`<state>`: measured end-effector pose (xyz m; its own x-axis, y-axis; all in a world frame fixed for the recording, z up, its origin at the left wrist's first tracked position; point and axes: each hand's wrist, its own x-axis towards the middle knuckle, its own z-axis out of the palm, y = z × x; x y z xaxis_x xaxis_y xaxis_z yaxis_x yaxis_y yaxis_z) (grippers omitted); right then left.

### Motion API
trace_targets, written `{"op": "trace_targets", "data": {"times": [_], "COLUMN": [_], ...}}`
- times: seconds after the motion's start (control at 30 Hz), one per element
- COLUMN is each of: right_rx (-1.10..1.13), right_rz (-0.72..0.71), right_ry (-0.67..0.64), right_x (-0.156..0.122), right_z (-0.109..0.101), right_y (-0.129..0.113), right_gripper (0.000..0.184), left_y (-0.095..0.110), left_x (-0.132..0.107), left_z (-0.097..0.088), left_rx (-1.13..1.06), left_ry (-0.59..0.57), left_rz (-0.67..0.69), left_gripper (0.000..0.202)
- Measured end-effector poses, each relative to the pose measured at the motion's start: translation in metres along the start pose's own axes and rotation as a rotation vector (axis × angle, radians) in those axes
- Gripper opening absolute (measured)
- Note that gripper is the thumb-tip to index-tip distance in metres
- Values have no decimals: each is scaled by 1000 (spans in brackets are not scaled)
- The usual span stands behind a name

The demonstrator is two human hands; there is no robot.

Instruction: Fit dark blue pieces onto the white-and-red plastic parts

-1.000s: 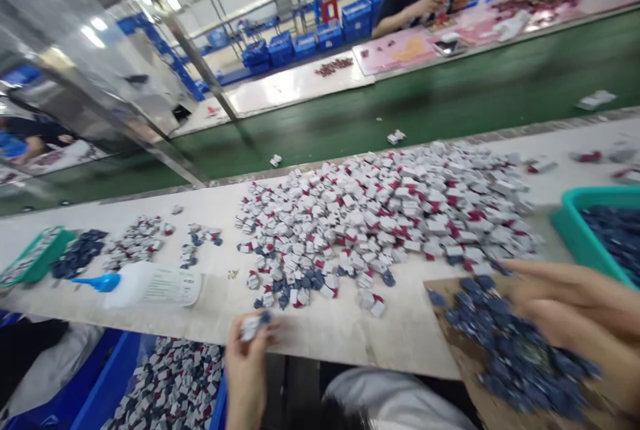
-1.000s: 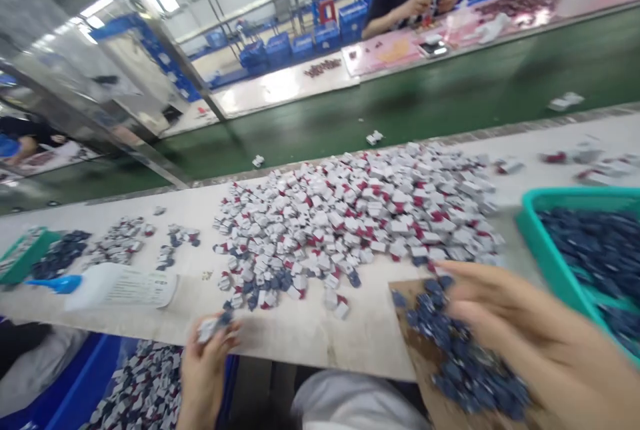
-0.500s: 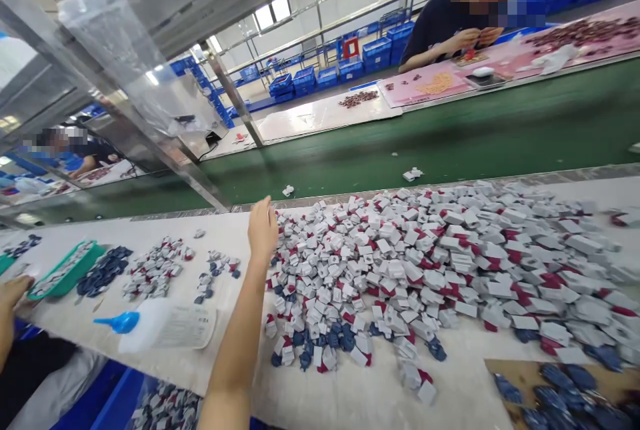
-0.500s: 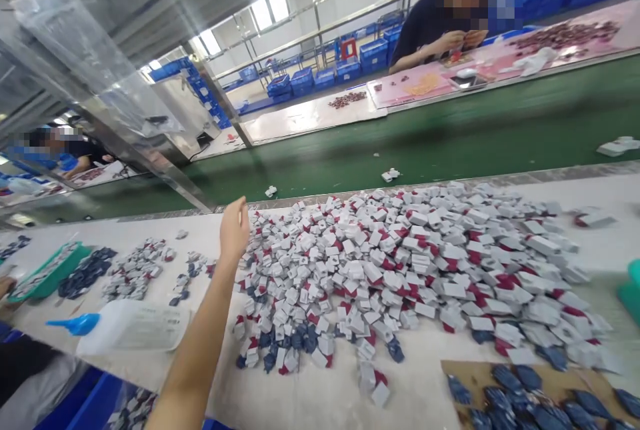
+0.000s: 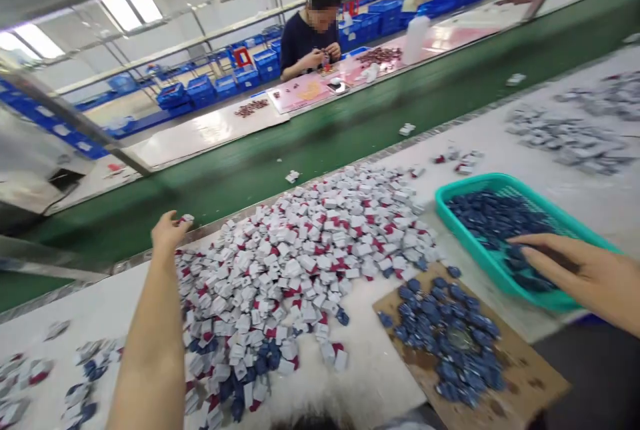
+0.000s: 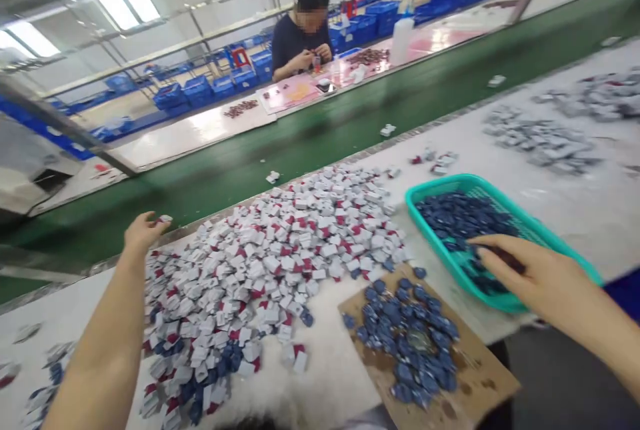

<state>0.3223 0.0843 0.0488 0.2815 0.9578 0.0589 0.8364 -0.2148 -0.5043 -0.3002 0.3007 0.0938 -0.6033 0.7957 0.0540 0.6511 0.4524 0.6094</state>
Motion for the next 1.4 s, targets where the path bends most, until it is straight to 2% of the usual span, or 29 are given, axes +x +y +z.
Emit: {"op": "trace_targets", "data": {"times": [0.07, 0.13, 0.27, 0.37, 0.47, 0.57, 0.63, 0.77, 0.9, 0.97, 1.07, 1.2, 1.27, 1.4], "right_rx": [145, 240, 242, 208, 123, 56, 67, 226, 462, 487, 393, 216, 181, 185], "right_rz": [64, 63, -64, -202, -325, -400, -392, -265, -80, -30, -77, -211, -229, -252], "right_ry": [-103, -200, -389, -439, -446, -478, -483, -511, -652, -687, -642, -398, -328, -349], "right_x": [-18, -36, -73, -93, -103, -102, -98, -92, -94, -96, -98, -97, -96, -94], "right_z": [-9, -13, -5, 8, 21, 28, 30, 31, 34, 36, 39, 43, 45, 48], "right_y": [-14, -32, -51, -48, -44, -46, -51, -59, -59, -57, -54, -53, -52, -50], "right_gripper": [70, 62, 43, 26, 12, 10, 12, 21, 33, 38, 41, 36, 33, 30], "left_y": [9, 15, 24, 30, 31, 27, 26, 24, 23, 23, 24, 25, 24, 22], "left_x": [-23, -56, -145, -220, -290, -345, -369, -386, -383, -382, -385, -387, -386, -384], "left_z": [-3, -7, -17, -18, -7, 13, 25, 36, 35, 36, 39, 42, 41, 39], "left_rx": [-121, -290, -771, -943, -979, -1001, -1021, -1005, -966, -969, -994, -1020, -1032, -1046], "left_ry": [28, 5, -138, -306, -541, -756, -870, -995, -1017, -1025, -1051, -1053, -1049, -1059], "left_rz": [26, 39, -60, -146, -233, -337, -386, -412, -387, -393, -427, -458, -454, -458], "left_gripper": [16, 12, 18, 37, 52, 52, 50, 48, 50, 50, 52, 52, 51, 50]}}
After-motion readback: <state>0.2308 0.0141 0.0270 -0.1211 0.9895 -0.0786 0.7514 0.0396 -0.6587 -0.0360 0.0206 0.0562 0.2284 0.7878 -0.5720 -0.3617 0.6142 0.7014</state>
